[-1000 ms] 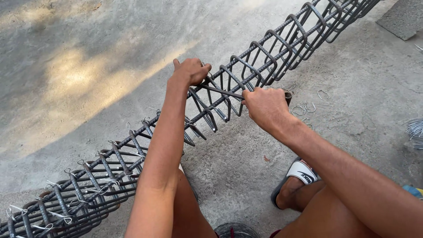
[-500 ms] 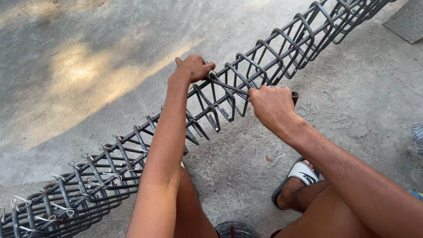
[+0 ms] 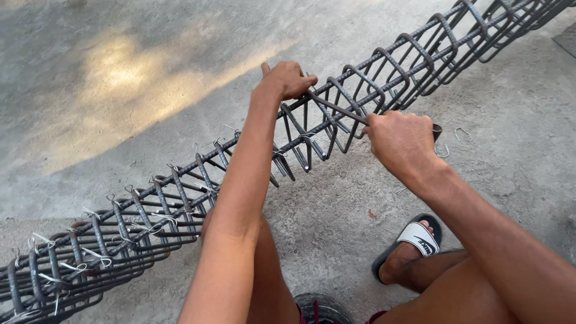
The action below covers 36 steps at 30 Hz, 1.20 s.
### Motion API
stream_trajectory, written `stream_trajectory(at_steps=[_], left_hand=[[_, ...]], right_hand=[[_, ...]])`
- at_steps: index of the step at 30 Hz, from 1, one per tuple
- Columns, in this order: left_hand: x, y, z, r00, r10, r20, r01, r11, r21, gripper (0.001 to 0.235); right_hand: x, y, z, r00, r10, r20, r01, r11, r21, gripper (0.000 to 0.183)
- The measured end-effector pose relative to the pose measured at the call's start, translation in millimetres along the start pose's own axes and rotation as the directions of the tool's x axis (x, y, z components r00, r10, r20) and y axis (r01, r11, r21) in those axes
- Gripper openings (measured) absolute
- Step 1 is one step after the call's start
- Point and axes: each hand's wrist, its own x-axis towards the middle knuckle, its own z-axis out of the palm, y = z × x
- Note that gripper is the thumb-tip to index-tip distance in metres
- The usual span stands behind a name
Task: Tying wire around rebar intersections using a manual hook tool to assemble a reinforcement cage.
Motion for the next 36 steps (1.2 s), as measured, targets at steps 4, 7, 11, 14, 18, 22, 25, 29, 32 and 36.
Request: stream_trajectory(at_steps=[4,7,11,14,18,22,25,29,32,36], left_hand=[[-39.0,25.7,-24.7,0.998,-0.033,0.044,0.034,0.999,-0.032,0.06],[-37.8,26.7,-24.4,0.999,-0.029,0.04,0.03,1.0,-0.009,0.062],[-40.6,28.2,-24.9,0.997,-0.04,0.059,0.041,0.999,-0.021,0.06],[-40.6,30.5,-23.2,0.997,-0.041,0.061,0.042,0.999,-0.011,0.058],[-47.3,44.4,-28.5,0.998,-0.044,0.051,0.042,0.998,0.036,0.06],[-49.3,51.4,-29.7,0.998,-0.034,0.048,0.029,0.993,0.114,0.057],[-47.2,53.9,-25.4,1.0,0.006,0.025,-0.013,0.961,0.277,0.062],[-41.7,55.4,-22.9,1.0,0.02,-0.021,-0.012,0.937,0.35,0.05],[-39.6,55.0,-22.4,0.998,0.003,-0.057,0.014,0.955,0.297,0.05],[-44.5,54.9,-28.2,0.996,-0.067,-0.065,0.078,0.98,0.182,0.047]], right_hand=[[-6.1,-10.2,-44.9,0.994,-0.054,0.093,0.06,0.997,-0.058,0.031],[-7.6,-10.7,-46.0,0.995,-0.062,0.076,0.067,0.995,-0.072,0.033],[-11.1,-11.9,-42.9,0.994,-0.08,0.069,0.087,0.991,-0.102,0.03],[-15.6,-13.2,-42.8,0.994,-0.09,0.056,0.095,0.991,-0.098,0.027],[-19.2,-11.4,-37.0,0.994,-0.102,0.026,0.105,0.979,-0.172,0.027],[-28.7,-21.8,-53.0,0.996,-0.089,0.016,0.09,0.985,-0.148,0.023],[-30.5,-27.9,-55.6,0.993,-0.111,-0.025,0.104,0.973,-0.208,0.017],[-31.4,-33.0,-61.4,0.992,-0.118,0.047,0.124,0.982,-0.14,0.009],[-36.3,-36.6,-68.0,0.991,-0.125,0.05,0.13,0.986,-0.101,0.008],[-37.9,-39.2,-80.0,0.98,-0.085,0.177,0.076,0.996,0.056,0.014]])
